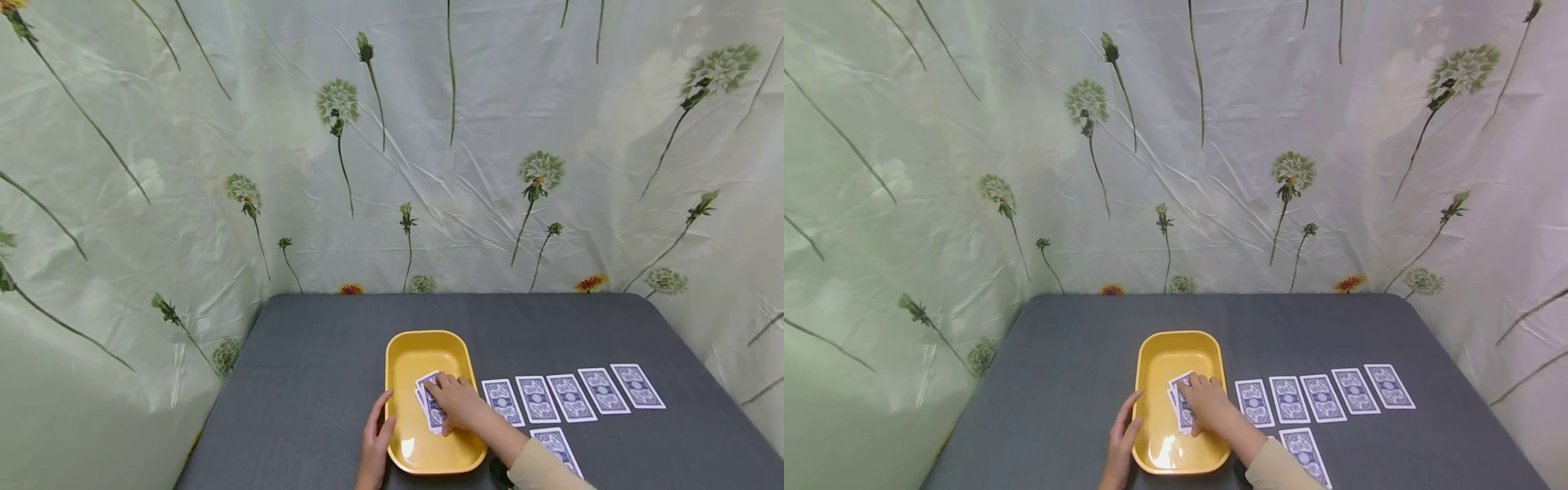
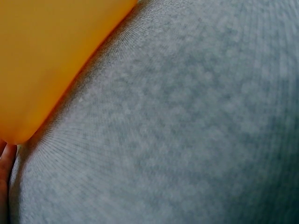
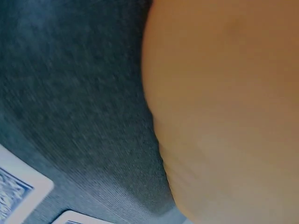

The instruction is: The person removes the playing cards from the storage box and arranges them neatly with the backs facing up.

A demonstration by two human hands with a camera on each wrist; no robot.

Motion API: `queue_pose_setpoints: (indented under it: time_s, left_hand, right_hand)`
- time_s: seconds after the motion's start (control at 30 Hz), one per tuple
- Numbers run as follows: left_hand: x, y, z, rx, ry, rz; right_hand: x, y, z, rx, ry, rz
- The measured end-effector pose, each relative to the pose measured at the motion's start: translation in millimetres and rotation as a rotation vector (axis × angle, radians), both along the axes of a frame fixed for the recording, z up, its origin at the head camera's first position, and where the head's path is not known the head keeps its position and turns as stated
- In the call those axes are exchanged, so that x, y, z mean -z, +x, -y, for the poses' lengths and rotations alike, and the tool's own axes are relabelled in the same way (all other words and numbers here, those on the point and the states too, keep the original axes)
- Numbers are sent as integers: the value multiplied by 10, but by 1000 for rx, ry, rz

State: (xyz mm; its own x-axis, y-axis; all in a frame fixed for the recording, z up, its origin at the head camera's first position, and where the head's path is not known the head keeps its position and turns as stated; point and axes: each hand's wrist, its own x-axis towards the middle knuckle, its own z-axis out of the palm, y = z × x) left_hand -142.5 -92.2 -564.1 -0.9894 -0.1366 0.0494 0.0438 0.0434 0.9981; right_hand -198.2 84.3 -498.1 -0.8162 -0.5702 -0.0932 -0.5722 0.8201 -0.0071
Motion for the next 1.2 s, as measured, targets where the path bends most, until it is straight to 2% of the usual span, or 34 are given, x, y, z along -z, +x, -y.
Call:
queue_pose_setpoints:
  time_s: [0.07,0.23,0.53,0.63,0.67,0.87,0.9,1.0,1.2]
  left_hand:
    - [6,-9,1,1,-2,-15]
    - [3,-4,-1,10,-9,12]
    - [-26,0,-1,7,-3,82]
    - [-39,-8,4,11,1,90]
    - [-41,-11,6,11,1,90]
    - [-42,-12,6,7,-11,80]
    - [-42,-13,4,13,-5,77]
    - [-37,-10,3,34,24,55]
    - [-23,1,6,49,49,21]
  right_hand:
    - [-15,-29,3,-10,19,-5]
    - [-14,-99,0,-30,48,8]
    - [15,-133,4,-79,59,-18]
    - [53,-145,-9,-99,5,-67]
    - [132,-176,-32,-125,-24,-114]
    - [175,-112,-41,-147,-71,-324]
    - [108,-63,-21,-133,-60,-327]
    - [106,0,-20,-134,-92,-328]
    - [138,109,-28,-128,-168,-242]
